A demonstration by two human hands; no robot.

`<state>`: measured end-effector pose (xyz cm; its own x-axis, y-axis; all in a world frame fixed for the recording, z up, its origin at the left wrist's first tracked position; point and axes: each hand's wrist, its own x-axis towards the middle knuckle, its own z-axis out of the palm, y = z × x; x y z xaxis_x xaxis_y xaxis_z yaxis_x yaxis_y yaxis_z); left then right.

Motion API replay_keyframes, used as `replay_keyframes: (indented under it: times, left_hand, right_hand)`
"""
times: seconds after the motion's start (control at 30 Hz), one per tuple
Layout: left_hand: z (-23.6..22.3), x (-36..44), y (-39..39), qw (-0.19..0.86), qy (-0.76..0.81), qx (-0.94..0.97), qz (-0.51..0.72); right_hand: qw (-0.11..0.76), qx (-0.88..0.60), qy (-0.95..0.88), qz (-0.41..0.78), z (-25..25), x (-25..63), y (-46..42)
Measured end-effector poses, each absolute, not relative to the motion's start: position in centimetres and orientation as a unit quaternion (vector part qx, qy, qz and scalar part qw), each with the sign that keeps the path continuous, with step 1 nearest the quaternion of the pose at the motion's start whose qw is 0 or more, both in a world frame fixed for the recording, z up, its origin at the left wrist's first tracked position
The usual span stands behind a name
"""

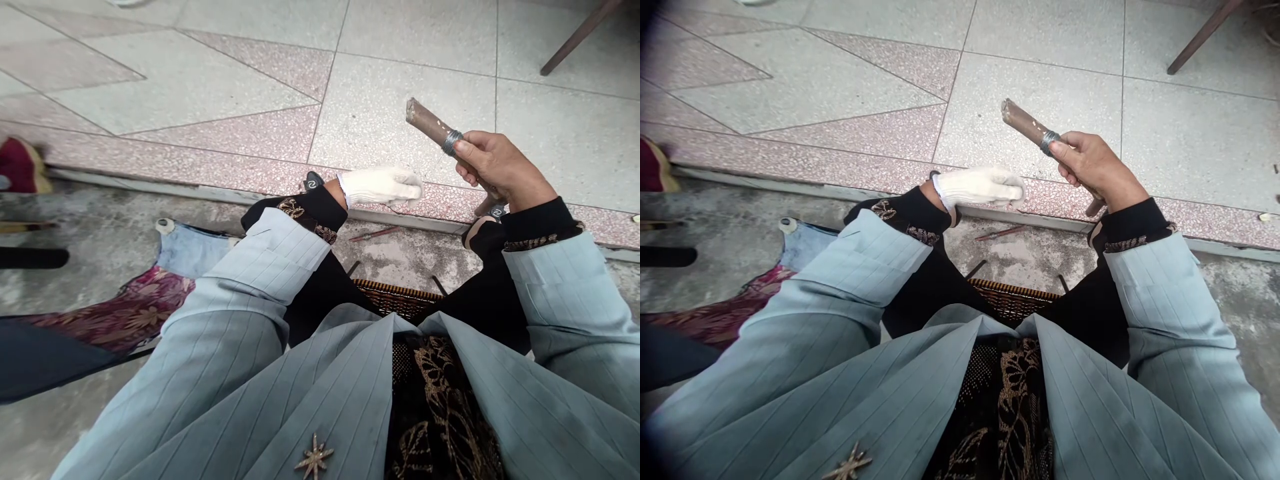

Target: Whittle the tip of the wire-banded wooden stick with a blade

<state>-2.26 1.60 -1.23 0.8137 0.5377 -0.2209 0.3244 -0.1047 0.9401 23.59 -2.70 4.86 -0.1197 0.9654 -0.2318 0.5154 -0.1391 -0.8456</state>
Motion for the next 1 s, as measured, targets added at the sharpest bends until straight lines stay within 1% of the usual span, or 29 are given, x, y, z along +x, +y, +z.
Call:
replay_keyframes:
  times: [0.1,0.2,0.27,0.3,0.37,0.43,0.47,0.5,0.53,0.6,0.7,0.73,0.77,0.8,0.87,0.93,1.0]
  left_hand:
    - [-1.3,-2.4,1.6,0.578,0.308,0.752,0.074]
    - [-1.2,-2.6,1.8,0.559,0.305,0.768,0.057]
    - [-1.1,-2.9,1.9,0.543,0.312,0.778,0.05]
    - [-1.0,-3.0,2.0,0.531,0.321,0.782,0.05]
    - [-0.8,-3.3,2.1,0.507,0.338,0.791,0.053]
    - [-0.7,-3.5,2.2,0.492,0.342,0.799,0.05]
    - [-0.7,-3.5,2.2,0.492,0.341,0.8,0.048]
    - [-0.7,-3.5,2.2,0.495,0.342,0.797,0.05]
    - [-0.7,-3.4,2.2,0.501,0.345,0.791,0.059]
    - [-0.9,-3.1,2.1,0.513,0.352,0.778,0.093]
    - [-0.9,-2.7,1.9,0.521,0.349,0.769,0.127]
    - [-0.8,-2.5,1.7,0.528,0.345,0.766,0.123]
    - [-0.7,-2.4,1.5,0.541,0.338,0.762,0.111]
    - [-0.6,-2.3,1.3,0.559,0.329,0.756,0.093]
    - [-0.3,-2.1,1.0,0.583,0.304,0.752,0.056]
    - [0.0,-2.0,0.8,0.567,0.282,0.774,0.024]
    - [0.0,-2.0,0.8,0.524,0.267,0.809,-0.001]
  right_hand:
    - [0.189,-0.669,-0.631,0.345,3.9,23.6,-1.9]
    - [0.058,-0.695,-0.675,0.242,3.0,23.8,-1.3]
    - [-0.042,-0.667,-0.706,0.236,2.5,23.9,-1.2]
    - [-0.088,-0.638,-0.718,0.263,2.3,23.9,-1.3]
    - [-0.166,-0.562,-0.724,0.364,2.2,23.8,-1.6]
    - [-0.218,-0.471,-0.699,0.492,2.4,23.8,-2.1]
    - [-0.228,-0.428,-0.684,0.545,2.7,23.8,-2.3]
    - [-0.221,-0.395,-0.675,0.582,3.2,23.8,-2.5]
    - [-0.191,-0.376,-0.677,0.603,3.7,23.9,-2.8]
    - [-0.073,-0.382,-0.698,0.601,4.9,24.2,-3.1]
    - [0.137,-0.457,-0.691,0.543,5.8,24.6,-3.2]
    - [0.181,-0.486,-0.678,0.521,5.8,24.6,-3.1]
    - [0.207,-0.516,-0.665,0.498,5.5,24.5,-3.0]
    - [0.213,-0.547,-0.659,0.471,5.2,24.3,-2.8]
    - [0.176,-0.611,-0.66,0.4,4.3,23.8,-2.3]
    - [0.086,-0.65,-0.681,0.325,3.4,23.2,-2.0]
    - [-0.033,-0.628,-0.72,0.295,2.8,22.7,-1.8]
